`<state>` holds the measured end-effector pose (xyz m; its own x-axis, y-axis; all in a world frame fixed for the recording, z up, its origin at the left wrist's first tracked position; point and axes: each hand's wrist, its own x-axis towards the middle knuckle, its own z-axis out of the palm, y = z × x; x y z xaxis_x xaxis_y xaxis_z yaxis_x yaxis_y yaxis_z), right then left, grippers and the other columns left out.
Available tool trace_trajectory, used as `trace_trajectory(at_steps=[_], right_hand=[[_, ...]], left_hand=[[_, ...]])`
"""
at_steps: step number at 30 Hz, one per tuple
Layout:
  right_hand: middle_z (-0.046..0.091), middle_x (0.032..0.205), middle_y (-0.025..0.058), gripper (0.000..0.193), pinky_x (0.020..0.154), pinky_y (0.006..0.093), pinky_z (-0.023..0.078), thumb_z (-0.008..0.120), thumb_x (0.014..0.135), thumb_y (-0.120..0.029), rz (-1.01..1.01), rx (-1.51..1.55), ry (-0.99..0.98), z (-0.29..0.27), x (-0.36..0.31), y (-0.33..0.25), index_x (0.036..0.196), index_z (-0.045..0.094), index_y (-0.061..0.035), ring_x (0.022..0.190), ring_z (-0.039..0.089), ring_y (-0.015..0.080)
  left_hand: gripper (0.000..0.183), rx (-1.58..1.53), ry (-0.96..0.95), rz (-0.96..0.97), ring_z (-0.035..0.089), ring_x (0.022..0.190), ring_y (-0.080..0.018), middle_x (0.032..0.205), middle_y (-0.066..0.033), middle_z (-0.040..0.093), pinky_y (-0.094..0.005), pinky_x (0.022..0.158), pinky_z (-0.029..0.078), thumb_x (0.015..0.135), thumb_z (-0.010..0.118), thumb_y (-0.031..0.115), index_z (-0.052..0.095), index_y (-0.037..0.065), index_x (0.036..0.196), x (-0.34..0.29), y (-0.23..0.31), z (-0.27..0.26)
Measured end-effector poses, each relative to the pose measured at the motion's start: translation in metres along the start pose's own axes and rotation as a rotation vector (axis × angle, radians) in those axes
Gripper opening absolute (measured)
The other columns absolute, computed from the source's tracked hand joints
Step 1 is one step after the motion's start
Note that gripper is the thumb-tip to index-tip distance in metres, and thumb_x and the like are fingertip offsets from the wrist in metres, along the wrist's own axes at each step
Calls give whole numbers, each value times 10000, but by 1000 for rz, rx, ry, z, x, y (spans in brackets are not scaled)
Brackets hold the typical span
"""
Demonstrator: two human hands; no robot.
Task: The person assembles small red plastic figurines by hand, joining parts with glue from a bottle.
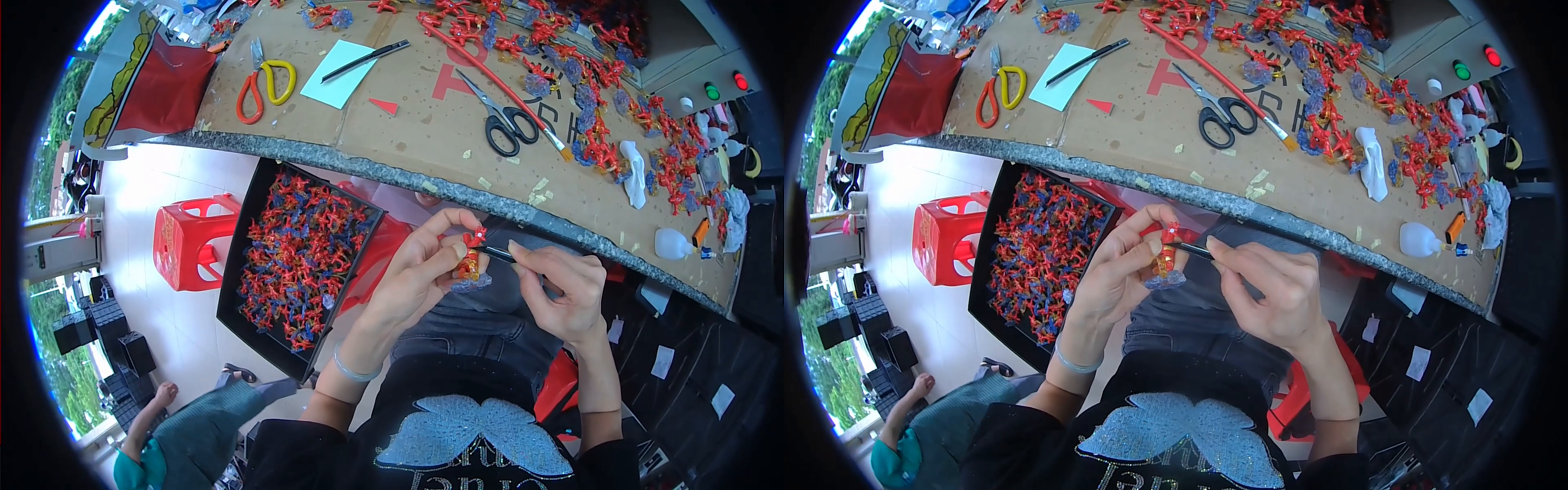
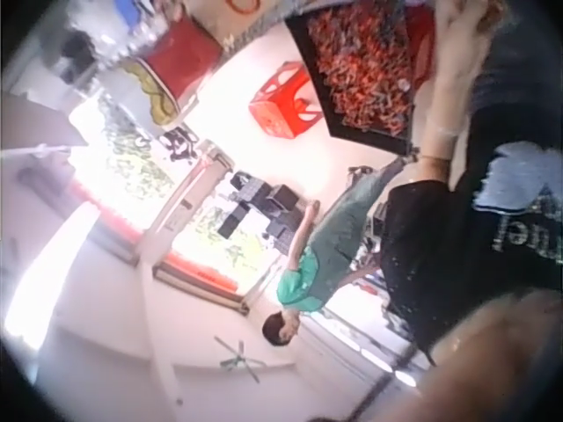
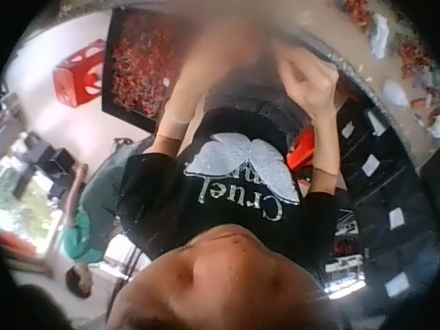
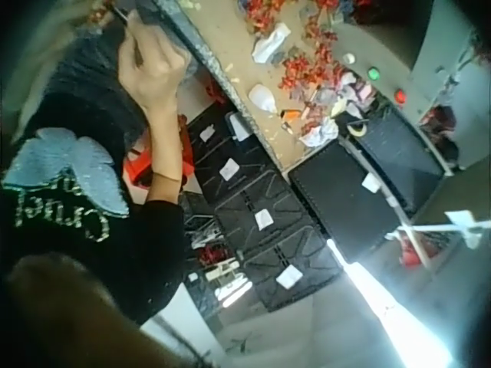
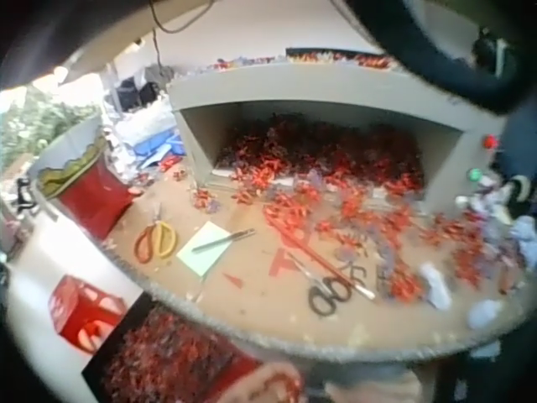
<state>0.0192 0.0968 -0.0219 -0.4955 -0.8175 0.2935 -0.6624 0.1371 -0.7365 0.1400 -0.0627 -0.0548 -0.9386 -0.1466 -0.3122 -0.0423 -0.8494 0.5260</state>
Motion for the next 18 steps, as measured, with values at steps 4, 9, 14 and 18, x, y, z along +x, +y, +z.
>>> trace_trajectory(at_steps=[4, 9, 14, 18], right_hand=[[661, 714, 112, 254, 505, 266, 500, 617, 683, 75, 9, -5, -8, -1, 1, -2, 928, 672, 38, 584, 659, 209], [663, 721, 113, 247, 472, 253, 475, 614, 701, 72, 38, 46, -22, -4, 3, -1, 939, 671, 40, 553, 641, 178], [668, 729, 106, 249, 417, 218, 406, 623, 719, 55, 141, 123, -40, -6, 2, 0, 959, 680, 25, 493, 575, 118], [677, 751, 110, 236, 410, 210, 393, 626, 729, 49, 150, 164, -25, -4, 2, 3, 957, 681, 27, 501, 575, 102]], left_hand=[[262, 3, -14, -9, 574, 825, -140, 895, -87, 563, -232, 721, 464, 928, 523, 103, 447, 7, 1159, -1, 1, -1], [251, 13, -48, -20, 585, 848, -98, 940, -76, 606, -215, 743, 466, 942, 492, 83, 424, 51, 1181, 1, -1, -3], [249, 52, -45, -17, 591, 865, -92, 945, -65, 609, -204, 737, 463, 946, 507, 109, 427, 65, 1177, 1, 0, -1], [243, 64, -51, -14, 590, 864, -89, 950, -62, 608, -198, 735, 460, 947, 509, 116, 427, 67, 1170, 1, 0, -3]])
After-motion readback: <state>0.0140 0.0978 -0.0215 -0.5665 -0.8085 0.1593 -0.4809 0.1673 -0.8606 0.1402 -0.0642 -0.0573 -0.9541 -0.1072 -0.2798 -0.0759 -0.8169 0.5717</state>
